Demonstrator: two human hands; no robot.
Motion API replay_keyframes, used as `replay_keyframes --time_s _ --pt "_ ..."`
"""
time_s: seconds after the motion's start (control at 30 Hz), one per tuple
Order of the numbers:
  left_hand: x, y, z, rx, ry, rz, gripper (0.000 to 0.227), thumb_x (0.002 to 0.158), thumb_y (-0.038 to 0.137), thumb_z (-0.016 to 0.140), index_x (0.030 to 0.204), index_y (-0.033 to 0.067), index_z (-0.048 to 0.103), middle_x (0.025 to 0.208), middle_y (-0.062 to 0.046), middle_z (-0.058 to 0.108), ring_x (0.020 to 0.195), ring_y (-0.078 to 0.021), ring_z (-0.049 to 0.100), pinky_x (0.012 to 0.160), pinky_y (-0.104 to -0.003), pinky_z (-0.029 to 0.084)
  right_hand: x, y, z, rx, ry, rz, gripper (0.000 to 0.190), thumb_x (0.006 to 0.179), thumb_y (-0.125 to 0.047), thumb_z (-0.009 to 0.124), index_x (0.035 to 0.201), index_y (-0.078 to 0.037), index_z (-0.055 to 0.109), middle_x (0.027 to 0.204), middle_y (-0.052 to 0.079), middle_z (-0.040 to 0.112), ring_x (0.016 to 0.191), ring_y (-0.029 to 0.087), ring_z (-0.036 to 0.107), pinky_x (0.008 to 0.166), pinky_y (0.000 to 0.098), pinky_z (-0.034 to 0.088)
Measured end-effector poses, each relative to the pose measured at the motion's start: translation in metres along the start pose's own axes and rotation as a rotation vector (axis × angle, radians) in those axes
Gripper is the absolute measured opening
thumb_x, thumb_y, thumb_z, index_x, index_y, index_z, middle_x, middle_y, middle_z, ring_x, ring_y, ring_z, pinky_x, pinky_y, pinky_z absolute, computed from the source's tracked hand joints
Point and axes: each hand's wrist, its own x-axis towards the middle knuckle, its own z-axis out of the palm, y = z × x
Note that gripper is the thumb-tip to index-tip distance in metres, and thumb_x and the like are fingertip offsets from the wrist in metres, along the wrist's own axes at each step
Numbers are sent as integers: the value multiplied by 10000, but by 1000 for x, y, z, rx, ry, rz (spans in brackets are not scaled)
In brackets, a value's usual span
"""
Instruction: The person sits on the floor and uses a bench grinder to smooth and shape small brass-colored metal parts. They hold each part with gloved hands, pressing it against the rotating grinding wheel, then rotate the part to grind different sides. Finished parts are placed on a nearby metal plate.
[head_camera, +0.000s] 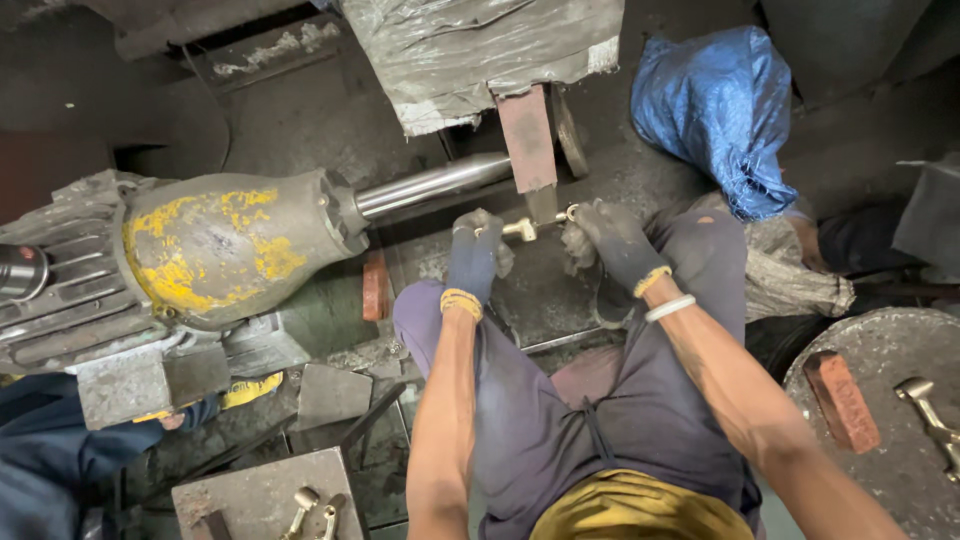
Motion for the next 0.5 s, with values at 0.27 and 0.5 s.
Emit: replay_keyframes --time_s 0.27,0.5 --pt "-17 -4 -10 -78 46 40 150 976 106 586 1070 78 473 634 -33 476 475 -137 468 430 -310 394 -4 -11 18 195 -86 51 279 1064 -147 538 808 -38 555 663 44 585 509 94 499 482 290 447" --pt "-31 -3 -11 -102 16 210 143 968 46 582 1076 85 495 734 -2 469 530 -104 468 452 -284 373 -24 -27 23 208 -95 -86 155 1035 -110 491 890 -66 524 685 47 567 541 105 514 516 315 499"
